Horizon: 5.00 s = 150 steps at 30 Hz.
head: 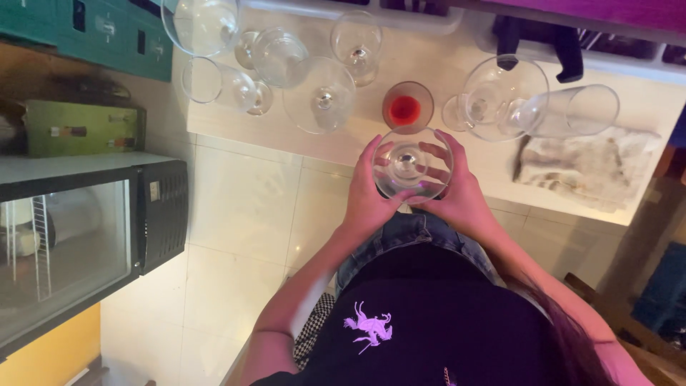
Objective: The person takes various types of glassware, including wine glasses and tumblers, from a purple-lit overhead shelf and places them on the counter below. After arranging the glasses, the person uses a cloth to wipe the surface of the shelf.
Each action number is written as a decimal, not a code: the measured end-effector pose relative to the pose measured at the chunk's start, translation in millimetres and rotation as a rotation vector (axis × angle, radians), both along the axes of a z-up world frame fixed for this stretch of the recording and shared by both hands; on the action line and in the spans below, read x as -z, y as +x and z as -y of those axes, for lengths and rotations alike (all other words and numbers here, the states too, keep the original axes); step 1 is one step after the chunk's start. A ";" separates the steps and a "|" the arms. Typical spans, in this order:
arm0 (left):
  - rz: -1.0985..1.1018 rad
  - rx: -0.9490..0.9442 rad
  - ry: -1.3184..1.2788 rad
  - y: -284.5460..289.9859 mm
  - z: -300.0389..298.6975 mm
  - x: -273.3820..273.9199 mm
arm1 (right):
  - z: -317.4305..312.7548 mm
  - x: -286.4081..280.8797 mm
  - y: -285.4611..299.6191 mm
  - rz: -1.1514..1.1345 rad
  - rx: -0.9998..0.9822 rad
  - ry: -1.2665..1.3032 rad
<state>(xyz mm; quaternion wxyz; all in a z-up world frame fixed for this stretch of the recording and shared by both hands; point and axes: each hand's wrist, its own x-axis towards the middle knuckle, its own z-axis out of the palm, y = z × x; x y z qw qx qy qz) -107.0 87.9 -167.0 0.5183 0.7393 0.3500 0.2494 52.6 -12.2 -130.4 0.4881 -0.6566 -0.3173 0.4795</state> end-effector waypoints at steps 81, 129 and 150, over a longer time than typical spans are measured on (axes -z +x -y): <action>-0.108 0.030 -0.069 10.0 -58.5 111.6 | -59.6 67.2 3.7 0.115 0.179 0.160; -0.302 0.307 0.212 238.1 193.5 48.4 | 277.9 22.3 244.0 0.338 0.250 -0.172; -0.099 0.152 -0.245 270.1 225.9 22.7 | 258.9 98.6 232.0 1.000 0.084 -0.114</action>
